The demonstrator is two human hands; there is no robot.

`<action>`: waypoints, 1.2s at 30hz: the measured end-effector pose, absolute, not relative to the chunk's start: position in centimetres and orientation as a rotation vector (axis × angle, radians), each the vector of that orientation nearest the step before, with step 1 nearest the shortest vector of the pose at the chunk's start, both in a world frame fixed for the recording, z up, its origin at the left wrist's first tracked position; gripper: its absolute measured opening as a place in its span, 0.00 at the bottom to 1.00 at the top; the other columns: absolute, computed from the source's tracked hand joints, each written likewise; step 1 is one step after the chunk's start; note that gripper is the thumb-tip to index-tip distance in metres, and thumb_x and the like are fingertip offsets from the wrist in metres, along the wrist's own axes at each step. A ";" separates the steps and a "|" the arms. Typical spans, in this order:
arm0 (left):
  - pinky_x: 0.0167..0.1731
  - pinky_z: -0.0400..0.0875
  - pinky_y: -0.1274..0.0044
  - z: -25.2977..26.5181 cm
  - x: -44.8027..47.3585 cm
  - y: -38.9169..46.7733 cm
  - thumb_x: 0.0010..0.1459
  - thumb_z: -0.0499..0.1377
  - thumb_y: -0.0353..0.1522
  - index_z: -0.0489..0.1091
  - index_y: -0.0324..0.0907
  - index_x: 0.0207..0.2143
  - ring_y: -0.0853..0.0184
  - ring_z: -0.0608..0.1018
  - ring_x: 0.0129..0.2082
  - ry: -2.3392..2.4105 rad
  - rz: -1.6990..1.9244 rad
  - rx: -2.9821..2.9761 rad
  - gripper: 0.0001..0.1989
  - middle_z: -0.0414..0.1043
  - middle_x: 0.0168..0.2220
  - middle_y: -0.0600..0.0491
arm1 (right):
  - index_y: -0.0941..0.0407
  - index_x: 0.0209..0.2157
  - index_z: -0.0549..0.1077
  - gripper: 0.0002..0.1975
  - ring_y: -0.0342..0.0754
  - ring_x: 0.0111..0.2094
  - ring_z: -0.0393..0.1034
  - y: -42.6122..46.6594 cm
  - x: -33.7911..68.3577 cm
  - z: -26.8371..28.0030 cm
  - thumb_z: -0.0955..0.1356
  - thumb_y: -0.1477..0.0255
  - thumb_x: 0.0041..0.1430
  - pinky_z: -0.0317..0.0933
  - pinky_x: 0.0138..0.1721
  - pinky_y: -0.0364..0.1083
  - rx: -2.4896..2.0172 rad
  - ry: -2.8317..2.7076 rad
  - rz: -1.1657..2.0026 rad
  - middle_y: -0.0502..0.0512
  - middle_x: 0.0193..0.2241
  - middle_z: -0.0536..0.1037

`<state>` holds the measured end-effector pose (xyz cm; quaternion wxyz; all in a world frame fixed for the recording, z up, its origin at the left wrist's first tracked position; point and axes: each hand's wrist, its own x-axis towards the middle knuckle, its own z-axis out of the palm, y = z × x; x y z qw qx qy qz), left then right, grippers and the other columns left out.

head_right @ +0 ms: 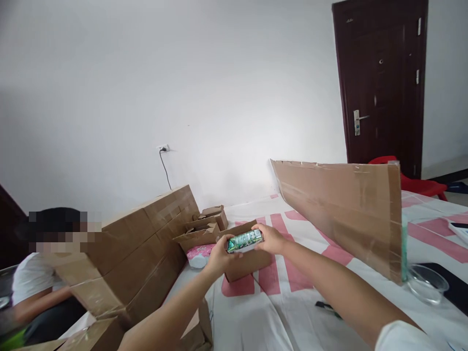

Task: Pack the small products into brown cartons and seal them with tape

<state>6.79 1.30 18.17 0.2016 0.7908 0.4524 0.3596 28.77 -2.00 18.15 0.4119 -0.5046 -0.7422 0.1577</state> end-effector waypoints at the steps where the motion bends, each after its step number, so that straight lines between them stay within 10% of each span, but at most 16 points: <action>1: 0.44 0.70 0.71 18.8 6.5 1.5 0.41 0.67 0.26 0.64 0.43 0.46 0.59 0.76 0.44 1.278 1.029 2.227 0.27 0.72 0.43 0.51 | 0.54 0.49 0.68 0.30 0.51 0.41 0.71 -1.5 28.5 18.5 0.74 0.78 0.40 0.63 0.45 0.51 -1.274 -1.872 0.362 0.52 0.42 0.77; 12: 0.47 0.68 0.64 12.9 1.9 -7.0 0.48 0.67 0.42 0.66 0.47 0.47 0.54 0.72 0.48 0.972 0.536 2.733 0.25 0.71 0.48 0.46 | 0.54 0.42 0.72 0.24 0.55 0.42 0.68 -9.4 28.7 7.5 0.71 0.78 0.37 0.61 0.44 0.50 -1.334 -2.139 0.385 0.54 0.40 0.77; 20: 0.62 0.50 0.55 16.7 5.1 1.1 0.53 0.62 0.31 0.56 0.40 0.61 0.47 0.54 0.65 1.470 0.509 2.890 0.34 0.55 0.64 0.39 | 0.56 0.55 0.67 0.26 0.60 0.53 0.68 -8.8 30.8 -3.0 0.66 0.69 0.52 0.61 0.54 0.58 -1.508 -2.042 0.314 0.63 0.51 0.75; 27: 0.47 0.72 0.63 15.5 5.4 6.4 0.62 0.58 0.38 0.68 0.40 0.50 0.62 0.75 0.46 1.562 0.127 2.843 0.17 0.71 0.50 0.48 | 0.54 0.56 0.68 0.26 0.62 0.54 0.68 -8.5 31.0 -6.7 0.67 0.64 0.55 0.63 0.56 0.61 -1.493 -2.023 0.059 0.64 0.51 0.76; 36: 0.50 0.69 0.62 21.0 -5.7 7.7 0.63 0.56 0.38 0.70 0.40 0.46 0.63 0.75 0.46 1.891 0.367 2.784 0.13 0.73 0.47 0.49 | 0.56 0.56 0.69 0.26 0.62 0.53 0.69 -8.0 31.5 -8.1 0.66 0.61 0.57 0.66 0.54 0.59 -1.478 -2.005 0.018 0.64 0.51 0.76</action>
